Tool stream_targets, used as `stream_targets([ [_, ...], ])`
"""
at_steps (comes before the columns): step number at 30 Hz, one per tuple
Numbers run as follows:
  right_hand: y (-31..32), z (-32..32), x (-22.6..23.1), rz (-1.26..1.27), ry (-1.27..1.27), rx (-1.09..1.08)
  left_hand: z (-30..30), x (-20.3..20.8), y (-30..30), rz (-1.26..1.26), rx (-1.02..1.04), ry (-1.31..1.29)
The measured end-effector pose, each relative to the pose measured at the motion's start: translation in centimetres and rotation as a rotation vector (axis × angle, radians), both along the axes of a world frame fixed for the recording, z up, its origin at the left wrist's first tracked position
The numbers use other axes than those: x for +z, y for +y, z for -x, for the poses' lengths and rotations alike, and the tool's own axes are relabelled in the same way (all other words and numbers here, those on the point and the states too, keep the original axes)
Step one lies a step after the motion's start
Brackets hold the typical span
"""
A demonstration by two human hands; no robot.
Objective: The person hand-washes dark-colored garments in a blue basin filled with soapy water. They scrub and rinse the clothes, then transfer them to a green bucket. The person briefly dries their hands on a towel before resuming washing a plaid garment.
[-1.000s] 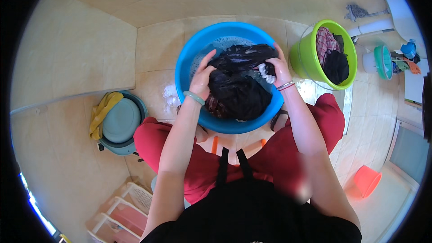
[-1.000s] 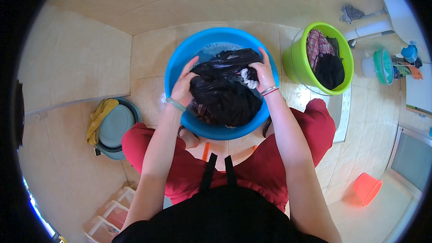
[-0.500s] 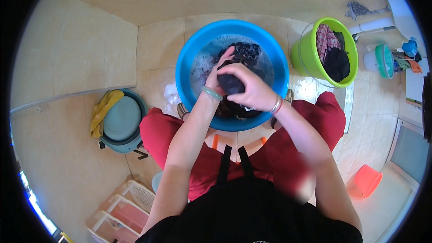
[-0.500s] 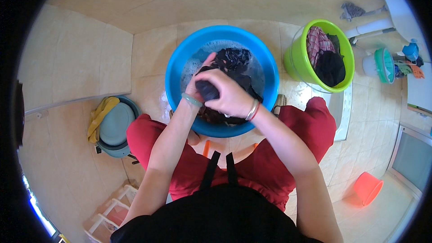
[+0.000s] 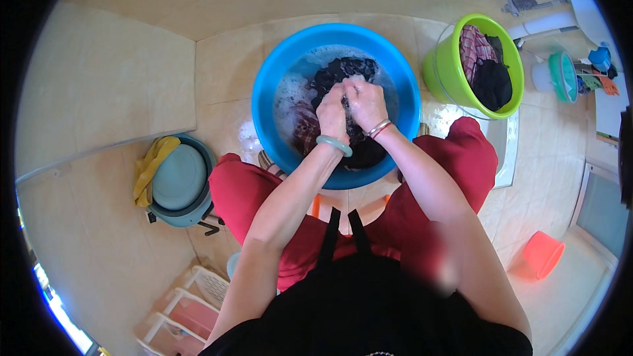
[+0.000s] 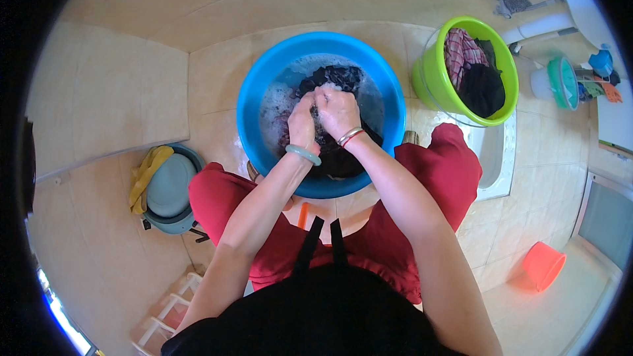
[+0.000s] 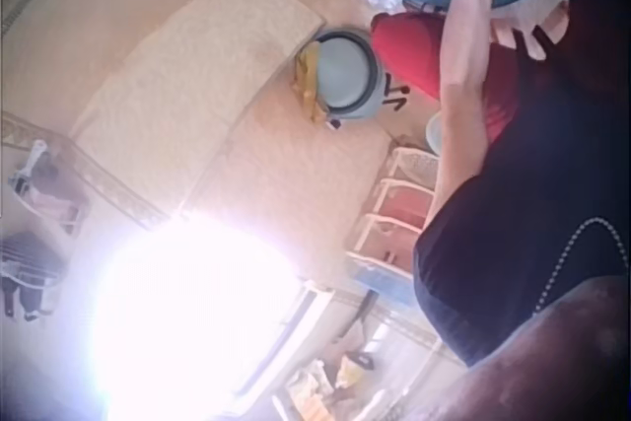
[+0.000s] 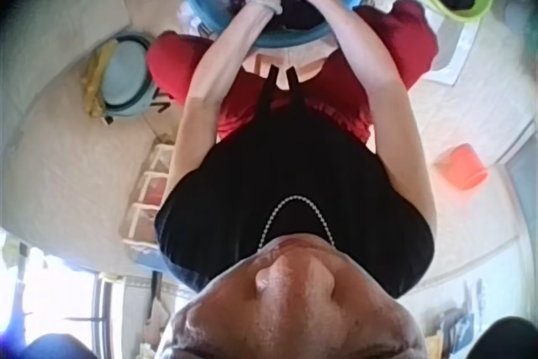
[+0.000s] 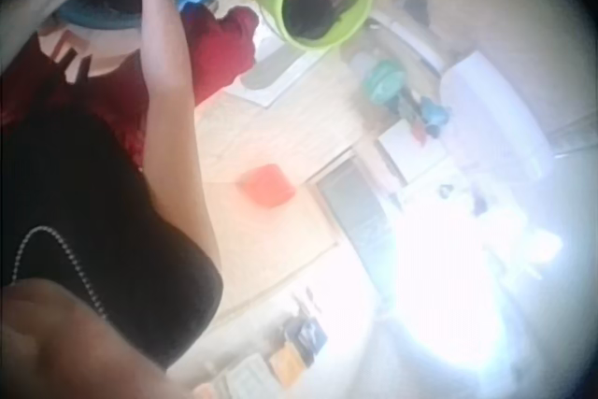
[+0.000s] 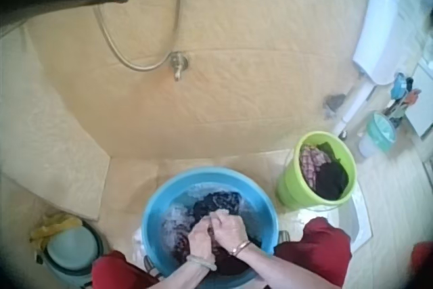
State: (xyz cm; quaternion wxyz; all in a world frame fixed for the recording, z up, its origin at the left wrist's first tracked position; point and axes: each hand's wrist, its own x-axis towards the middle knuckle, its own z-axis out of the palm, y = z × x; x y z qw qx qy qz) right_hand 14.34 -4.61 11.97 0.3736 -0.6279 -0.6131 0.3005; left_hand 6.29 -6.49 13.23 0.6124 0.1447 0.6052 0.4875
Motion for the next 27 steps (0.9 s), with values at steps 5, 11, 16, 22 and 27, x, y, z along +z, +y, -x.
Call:
stream_targets([
  [5, -1.9, 1.8, 1.0, -0.082, -0.104, 0.124, 3.9, -5.1, 1.0, 0.008, -0.047, -0.172],
  [11, -1.9, 1.9, 1.4, -0.171, -0.131, 0.201, 3.0, -2.5, 0.3, 0.029, 0.087, -0.182],
  [16, -0.8, 0.1, -1.8, 0.039, -0.162, 0.024, 1.2, -0.6, 0.2, 0.078, -0.100, 0.126],
  [22, -4.9, 3.9, 5.9, -0.253, -0.165, 0.318, 5.0, -4.8, 1.2, -0.051, -0.030, -0.164],
  [27, -0.8, -0.3, -0.7, -0.119, -0.212, 0.188, 1.7, -7.0, -0.7, -0.024, -0.106, 0.078],
])
